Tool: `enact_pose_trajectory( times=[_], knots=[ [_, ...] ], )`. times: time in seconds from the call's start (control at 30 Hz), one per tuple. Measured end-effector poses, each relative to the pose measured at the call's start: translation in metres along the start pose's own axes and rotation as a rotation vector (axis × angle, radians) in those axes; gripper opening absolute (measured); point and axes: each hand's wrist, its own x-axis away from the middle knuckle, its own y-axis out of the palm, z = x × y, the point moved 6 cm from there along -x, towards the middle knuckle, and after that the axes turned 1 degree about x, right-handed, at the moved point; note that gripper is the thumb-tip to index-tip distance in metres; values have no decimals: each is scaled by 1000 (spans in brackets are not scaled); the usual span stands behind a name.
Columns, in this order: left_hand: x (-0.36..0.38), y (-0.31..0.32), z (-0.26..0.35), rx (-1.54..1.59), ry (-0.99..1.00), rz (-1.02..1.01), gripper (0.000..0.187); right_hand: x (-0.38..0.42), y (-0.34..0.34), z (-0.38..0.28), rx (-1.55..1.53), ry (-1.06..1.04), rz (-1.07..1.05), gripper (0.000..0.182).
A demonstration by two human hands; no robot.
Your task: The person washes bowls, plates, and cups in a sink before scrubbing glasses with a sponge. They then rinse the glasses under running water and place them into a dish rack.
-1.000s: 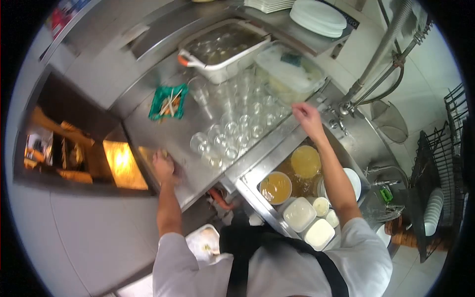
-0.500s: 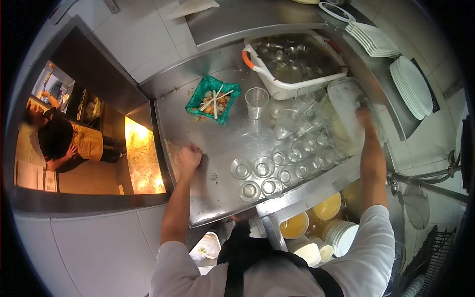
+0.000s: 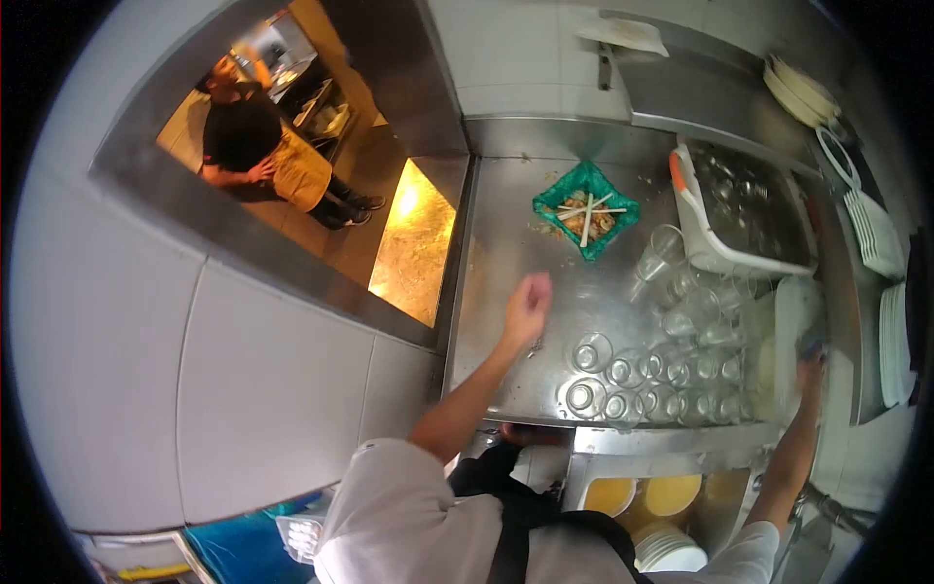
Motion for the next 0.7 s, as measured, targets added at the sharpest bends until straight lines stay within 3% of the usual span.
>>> enact_pose_trajectory(
  times=[0.13,0.17,0.27,0.3,0.37,0.47,0.53,0.57,0.6,0.63,0.7],
  knots=[
    [122,-40,-19,-190,4,-34,53,29,-47,-44,207,193,17,86],
    [141,-45,-9,-263,16,-72,59,-35,27,-8,579,-64,138,89],
    [172,-45,14,-464,46,-274,69,-25,1,-20,184,117,298,84],
    [175,-41,18,-454,53,-306,71,-35,13,-22,289,77,282,79],
    [186,-38,22,-436,51,-403,76,3,-11,-51,85,25,278,67],
    [189,-26,25,-454,0,-458,84,-101,36,3,87,16,262,63],
    [190,-14,18,-376,8,-457,88,-89,16,38,-791,-356,646,56],
    [189,-8,16,-368,51,-469,90,-10,-29,-6,-1507,78,339,48],
    [188,0,16,-362,101,-468,92,51,-91,-54,-1768,144,200,44],
    [193,7,14,-323,83,-476,93,56,-93,-52,-1970,96,99,47],
    [188,18,12,-263,84,-449,95,104,-128,-87,-2345,11,-301,54]
  ],
)
